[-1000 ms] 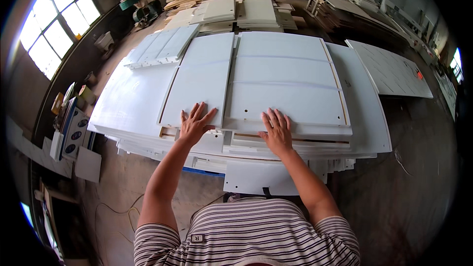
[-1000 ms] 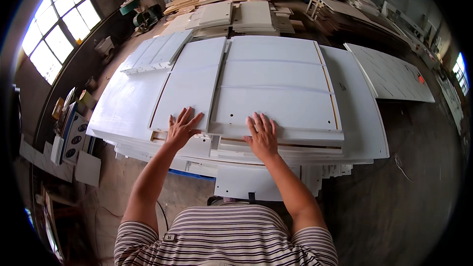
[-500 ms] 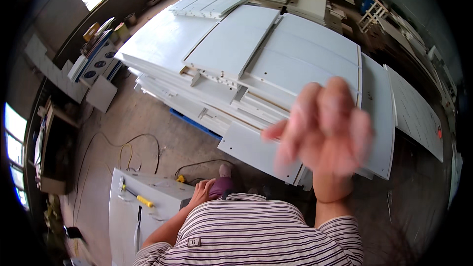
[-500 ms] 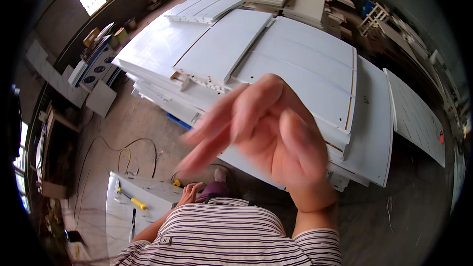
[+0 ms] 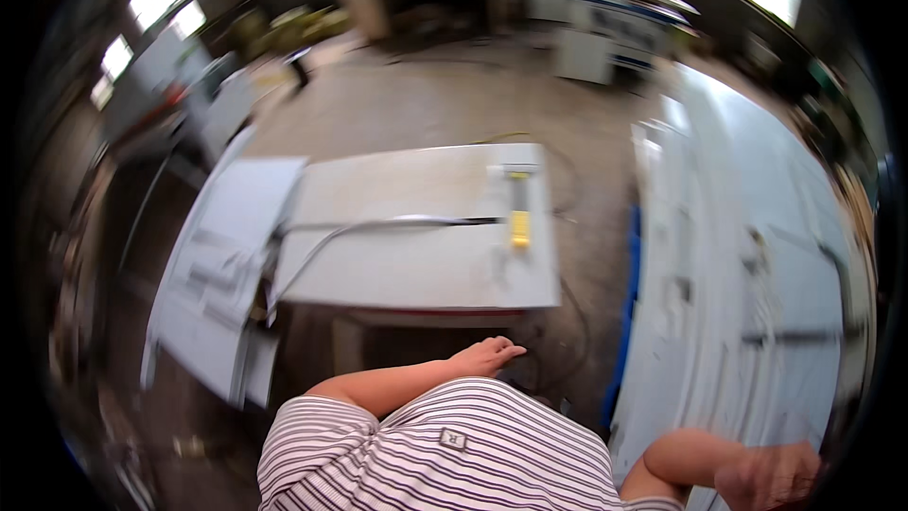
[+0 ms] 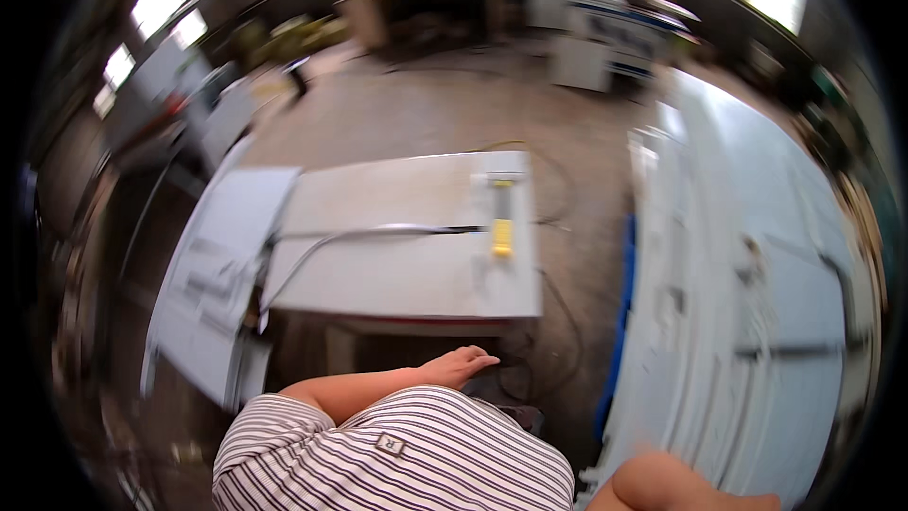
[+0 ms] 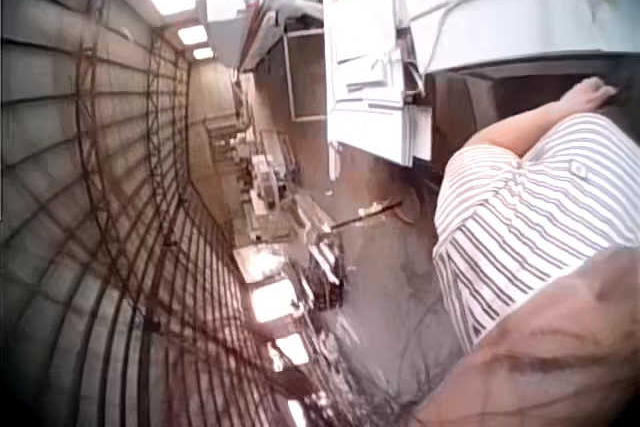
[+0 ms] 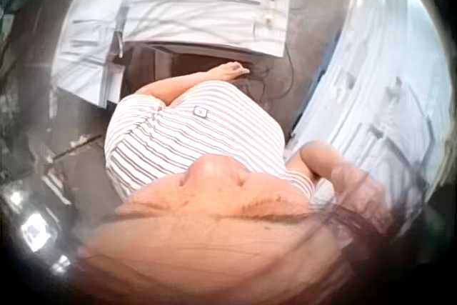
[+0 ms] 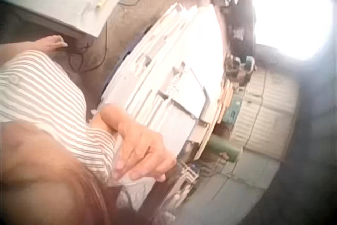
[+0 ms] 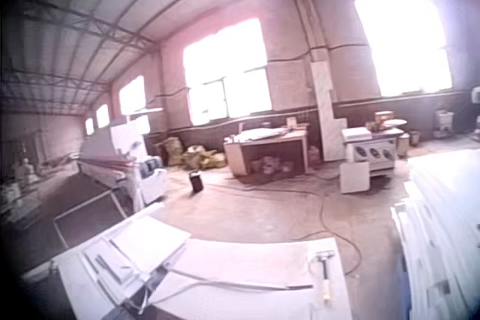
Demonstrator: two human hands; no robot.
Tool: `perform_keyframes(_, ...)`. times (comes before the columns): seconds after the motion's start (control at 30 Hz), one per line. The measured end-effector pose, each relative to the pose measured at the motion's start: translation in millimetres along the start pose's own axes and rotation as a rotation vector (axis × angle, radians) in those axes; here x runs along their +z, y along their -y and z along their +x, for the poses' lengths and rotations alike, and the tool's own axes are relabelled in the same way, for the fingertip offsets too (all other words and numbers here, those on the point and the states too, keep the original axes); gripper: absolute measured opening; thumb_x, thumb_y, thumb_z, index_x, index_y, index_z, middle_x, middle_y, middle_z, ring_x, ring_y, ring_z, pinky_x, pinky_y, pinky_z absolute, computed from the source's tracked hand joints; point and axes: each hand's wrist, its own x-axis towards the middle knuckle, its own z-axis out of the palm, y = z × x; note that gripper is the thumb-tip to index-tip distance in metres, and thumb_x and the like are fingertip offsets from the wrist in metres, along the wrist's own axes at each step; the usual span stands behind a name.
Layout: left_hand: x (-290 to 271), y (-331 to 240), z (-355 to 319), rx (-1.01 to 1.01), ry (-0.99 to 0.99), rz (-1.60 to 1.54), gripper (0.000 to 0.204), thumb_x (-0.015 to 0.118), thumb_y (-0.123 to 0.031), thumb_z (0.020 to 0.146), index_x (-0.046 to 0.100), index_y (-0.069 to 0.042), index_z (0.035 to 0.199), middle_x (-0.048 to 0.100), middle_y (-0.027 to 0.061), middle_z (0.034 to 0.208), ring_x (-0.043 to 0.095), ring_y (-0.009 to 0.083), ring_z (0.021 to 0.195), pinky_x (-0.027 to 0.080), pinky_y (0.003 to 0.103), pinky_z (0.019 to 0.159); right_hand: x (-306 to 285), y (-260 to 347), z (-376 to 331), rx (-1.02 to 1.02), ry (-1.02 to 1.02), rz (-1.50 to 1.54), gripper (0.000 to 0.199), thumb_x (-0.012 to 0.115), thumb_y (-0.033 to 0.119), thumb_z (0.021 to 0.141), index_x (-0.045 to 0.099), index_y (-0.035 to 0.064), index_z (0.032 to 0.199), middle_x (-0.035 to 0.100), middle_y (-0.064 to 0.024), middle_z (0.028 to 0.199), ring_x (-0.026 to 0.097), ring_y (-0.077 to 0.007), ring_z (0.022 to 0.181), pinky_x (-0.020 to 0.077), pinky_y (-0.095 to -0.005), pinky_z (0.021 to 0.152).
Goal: The person assembles white cabinet panels by hand, using a hammer to tap components into place and inserting small fasteners from a container. The person repeatedly picks up panels, aligns them, and secures them before stacking the finished pieces.
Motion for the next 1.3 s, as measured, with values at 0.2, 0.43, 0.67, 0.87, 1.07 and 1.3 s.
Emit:
perform_keyframes(0.2, -14, 105, -239, -0.522, -0.268, -0.052, 0.052, 0.06, -0.025, 0.089, 0.043, -0.011, 0.135, 0.052, 0.0178, 0.116, 0.056, 0.0355, 0.107, 0.048, 0.044, 0.091, 41, -241, -22, 0.364, 0.013, 0.12, 0.016, 0.05, 0.017, 0.096, 0.05, 0.0013, 0.097, 0.058, -0.0121, 0.086, 0.061, -0.0213, 0.07, 0.0521, -0.0338, 0.069)
perform_keyframes(0.43, 15, 141, -431, -0.936, -0.452, -0.246, 0.044, 0.056, -0.03, 0.091, 0.048, -0.01, 0.129, 0.055, 0.0179, 0.114, 0.057, 0.0366, 0.107, 0.048, 0.047, 0.09, 53, -488, -146, 1.206, -0.048, -0.251, 0.017, 0.053, 0.018, 0.094, 0.057, 0.0017, 0.097, 0.062, -0.0099, 0.089, 0.062, -0.0193, 0.075, 0.0517, -0.0324, 0.077)
perform_keyframes(0.67, 42, 156, -486, -1.097, -0.655, -0.508, 0.042, 0.056, -0.033, 0.092, 0.051, -0.011, 0.127, 0.056, 0.0183, 0.117, 0.057, 0.0382, 0.108, 0.047, 0.048, 0.091, 100, -654, -227, 1.45, 0.822, -0.681, 0.016, 0.059, 0.021, 0.09, 0.065, 0.0054, 0.09, 0.065, -0.0122, 0.096, 0.063, -0.0255, 0.092, 0.0498, -0.0349, 0.083)
perform_keyframes(0.87, 37, 186, -522, -1.273, -1.094, -0.734, 0.034, 0.057, -0.028, 0.09, 0.06, -0.007, 0.116, 0.062, 0.0198, 0.11, 0.063, 0.0337, 0.099, 0.05, 0.041, 0.087, 129, -802, -278, 0.601, 1.604, -0.929, 0.019, 0.06, 0.025, 0.082, 0.07, 0.0153, 0.095, 0.047, -0.0178, 0.137, 0.038, -0.0344, 0.131, 0.0293, -0.0507, 0.108)
perform_keyframes(1.07, 115, 211, -538, -1.392, -1.265, -0.791, 0.036, 0.062, -0.031, 0.09, 0.062, -0.004, 0.113, 0.064, 0.0184, 0.1, 0.063, 0.0292, 0.093, 0.051, 0.038, 0.083, 141, -916, -347, 0.117, 1.953, -0.913, 0.025, 0.051, 0.026, 0.086, 0.068, 0.0109, 0.097, 0.05, -0.0098, 0.134, 0.033, -0.0295, 0.136, 0.0096, -0.0624, 0.113)
perform_keyframes(1.3, 184, 226, -570, -1.337, -1.438, -0.973, 0.035, 0.063, -0.033, 0.092, 0.06, -0.004, 0.111, 0.065, 0.012, 0.099, 0.063, 0.0212, 0.096, 0.05, 0.033, 0.081, 131, -1052, -265, 0.382, 1.175, -1.362, 0.02, 0.055, 0.02, 0.088, 0.061, 0.0048, 0.101, 0.059, -0.0195, 0.104, 0.057, -0.0363, 0.098, 0.0465, -0.0481, 0.087)
